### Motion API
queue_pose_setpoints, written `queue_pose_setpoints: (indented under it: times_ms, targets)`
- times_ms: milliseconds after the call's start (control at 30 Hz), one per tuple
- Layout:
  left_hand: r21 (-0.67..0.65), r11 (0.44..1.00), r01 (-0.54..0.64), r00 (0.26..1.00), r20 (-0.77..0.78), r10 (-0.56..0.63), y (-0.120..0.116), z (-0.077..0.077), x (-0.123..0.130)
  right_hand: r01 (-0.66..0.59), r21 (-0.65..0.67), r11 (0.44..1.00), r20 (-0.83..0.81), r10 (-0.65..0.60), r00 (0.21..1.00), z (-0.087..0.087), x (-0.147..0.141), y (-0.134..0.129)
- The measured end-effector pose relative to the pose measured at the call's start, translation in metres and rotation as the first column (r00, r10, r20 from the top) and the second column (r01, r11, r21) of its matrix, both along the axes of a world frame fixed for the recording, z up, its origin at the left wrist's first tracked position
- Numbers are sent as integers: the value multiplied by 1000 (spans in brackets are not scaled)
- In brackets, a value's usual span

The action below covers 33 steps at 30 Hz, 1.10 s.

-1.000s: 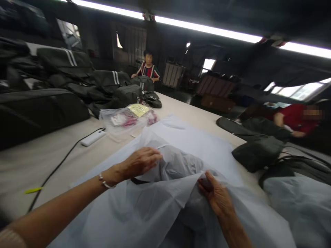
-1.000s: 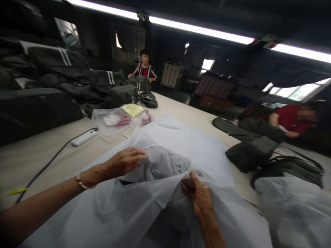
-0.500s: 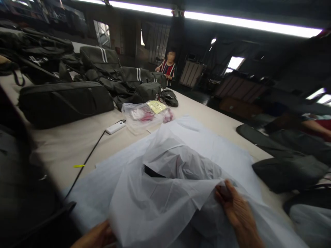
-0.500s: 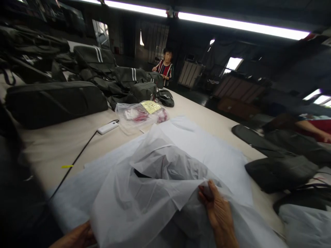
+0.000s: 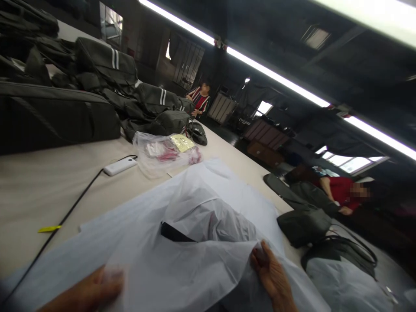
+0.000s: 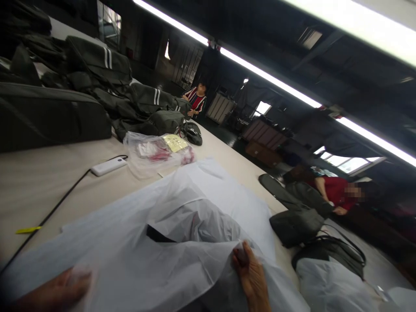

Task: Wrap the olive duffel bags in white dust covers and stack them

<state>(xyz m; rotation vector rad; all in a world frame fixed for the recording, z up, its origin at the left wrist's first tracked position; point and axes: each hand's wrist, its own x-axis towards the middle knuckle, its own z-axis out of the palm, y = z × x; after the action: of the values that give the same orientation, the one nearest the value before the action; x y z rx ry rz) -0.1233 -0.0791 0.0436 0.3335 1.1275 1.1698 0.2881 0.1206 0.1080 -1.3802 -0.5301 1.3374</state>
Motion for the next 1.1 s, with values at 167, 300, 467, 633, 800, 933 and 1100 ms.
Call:
queue_pose_setpoints:
  times_ms: [167,300,467,633,800,933,1100]
  targets:
    - [38,906,-421,882,251,399,82,35,-41,65,21,998,-37,-64,997,3,3,0]
    - [93,829,-551,743,506,437,163,49,-23,93,-17,996,-62,-94,994,7,1,0]
    - [374,878,-298,954,93,284,226,33,20,157,-82,984,-94,-165,982,5,-5,4]
    - [660,631,408,644,-698,314,232,40,56,196,-108,975,-68,-204,977,7,-14,6]
    - [367,230,901,205,-829,520,228,78,139,223,-98,970,-62,-229,971,13,-21,5]
    - [192,272,943,32,-866,500,238,77,192,231,-114,966,-53,-238,970,12,-22,8]
    - [79,311,947,-87,-869,487,259,72,206,193,-61,979,-106,-198,974,10,-20,3]
